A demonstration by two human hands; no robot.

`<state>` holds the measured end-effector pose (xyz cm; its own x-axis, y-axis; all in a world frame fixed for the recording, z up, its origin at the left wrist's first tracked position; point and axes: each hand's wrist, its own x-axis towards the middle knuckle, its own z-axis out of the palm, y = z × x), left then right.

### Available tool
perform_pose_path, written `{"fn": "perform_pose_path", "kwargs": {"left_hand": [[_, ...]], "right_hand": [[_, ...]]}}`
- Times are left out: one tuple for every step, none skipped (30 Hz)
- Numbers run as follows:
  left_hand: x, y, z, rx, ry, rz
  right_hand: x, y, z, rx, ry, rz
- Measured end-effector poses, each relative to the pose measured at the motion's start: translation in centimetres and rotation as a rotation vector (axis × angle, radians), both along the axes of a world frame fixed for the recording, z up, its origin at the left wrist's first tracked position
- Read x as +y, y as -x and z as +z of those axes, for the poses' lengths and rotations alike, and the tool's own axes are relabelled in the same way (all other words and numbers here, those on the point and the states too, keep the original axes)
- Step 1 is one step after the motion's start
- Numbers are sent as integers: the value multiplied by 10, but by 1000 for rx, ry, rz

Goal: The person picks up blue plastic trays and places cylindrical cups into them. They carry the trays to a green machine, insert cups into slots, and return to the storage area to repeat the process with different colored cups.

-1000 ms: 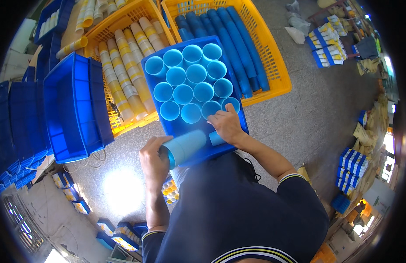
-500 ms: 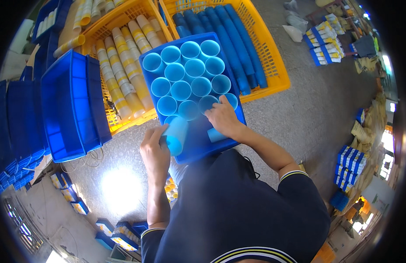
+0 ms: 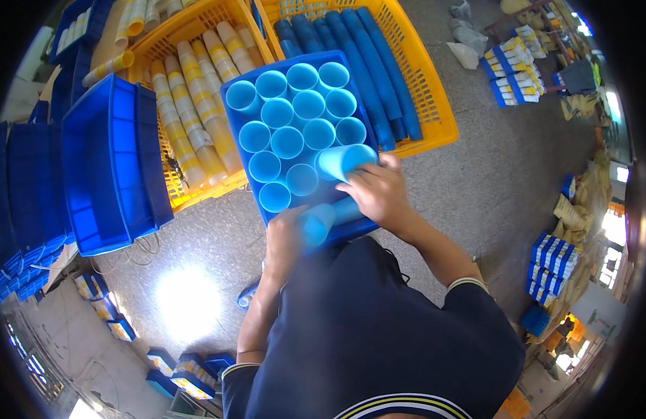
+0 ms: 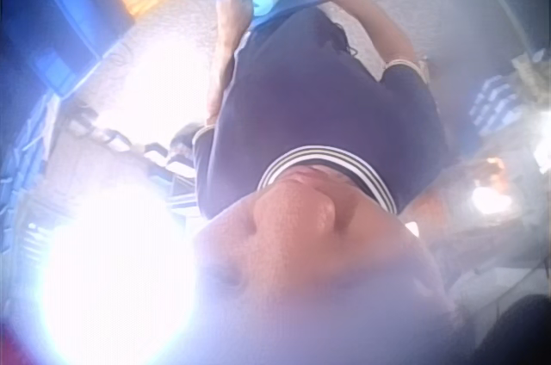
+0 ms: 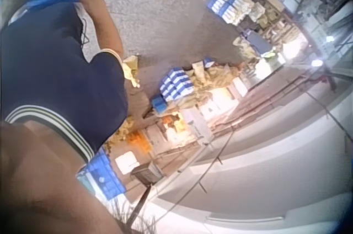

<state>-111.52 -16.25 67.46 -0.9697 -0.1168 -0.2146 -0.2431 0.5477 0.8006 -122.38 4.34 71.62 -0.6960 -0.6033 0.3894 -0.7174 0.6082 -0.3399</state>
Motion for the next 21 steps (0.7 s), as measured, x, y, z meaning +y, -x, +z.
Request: {"fn": "perform_pose_path", "kwargs": {"left_hand": [[1, -1, -3, -9, -4, -3], [3, -2, -5, 7, -17, -8], [5, -2, -9, -17, -14, -19], [7, 0, -13, -14, -22, -31], [10, 3, -18, -9, -33, -44], [13, 6, -23, -9, -49, -35], [16, 9, -28, -7, -65, -24], [19, 12, -33, -5, -95, -15], [21, 14, -37, 18, -95, 8], [23, 16, -41, 37, -107, 21], [25, 16, -43, 54, -117, 32], [26, 16, -44, 45, -111, 48], [27, 15, -45, 10, -159, 74], [27, 13, -45, -25, -207, 99], [28, 11, -44, -79, -279, 127], [27, 10, -43, -117, -200, 93], [29, 8, -43, -83, -196, 75], [28, 7, -42, -60, -198, 83], [29, 7, -41, -61, -213, 96], [29, 7, -40, -52, -209, 70], [29, 8, -40, -68, -218, 50]], "right_hand": [[10, -7, 11, -15, -45, -40], [19, -14, 18, -91, -17, -33], [28, -19, 21, -223, -56, -31], [34, -22, 19, -295, -33, -15], [39, -23, 12, -278, -120, -17], [40, -23, 1, -202, -144, -1], [40, -21, -11, -126, -168, 16], [40, -20, -22, 51, -200, 56], [42, -22, -30, 5, -241, 42], [43, -24, -37, 24, -239, 29], [47, -29, -40, 10, -268, 1], [50, -35, -41, 7, -199, -28], [54, -44, -39, -23, -163, -71], [58, -52, -37, -82, -161, -114], [60, -60, -36, -148, -231, -179], [61, -66, -35, -243, -333, -242], [59, -71, -37, -351, -447, -313], [55, -73, -40, -337, -495, -361], [47, -73, -46, -335, -554, -416], [39, -71, -51, -362, -640, -483], [30, -70, -57, -368, -608, -515]]}}
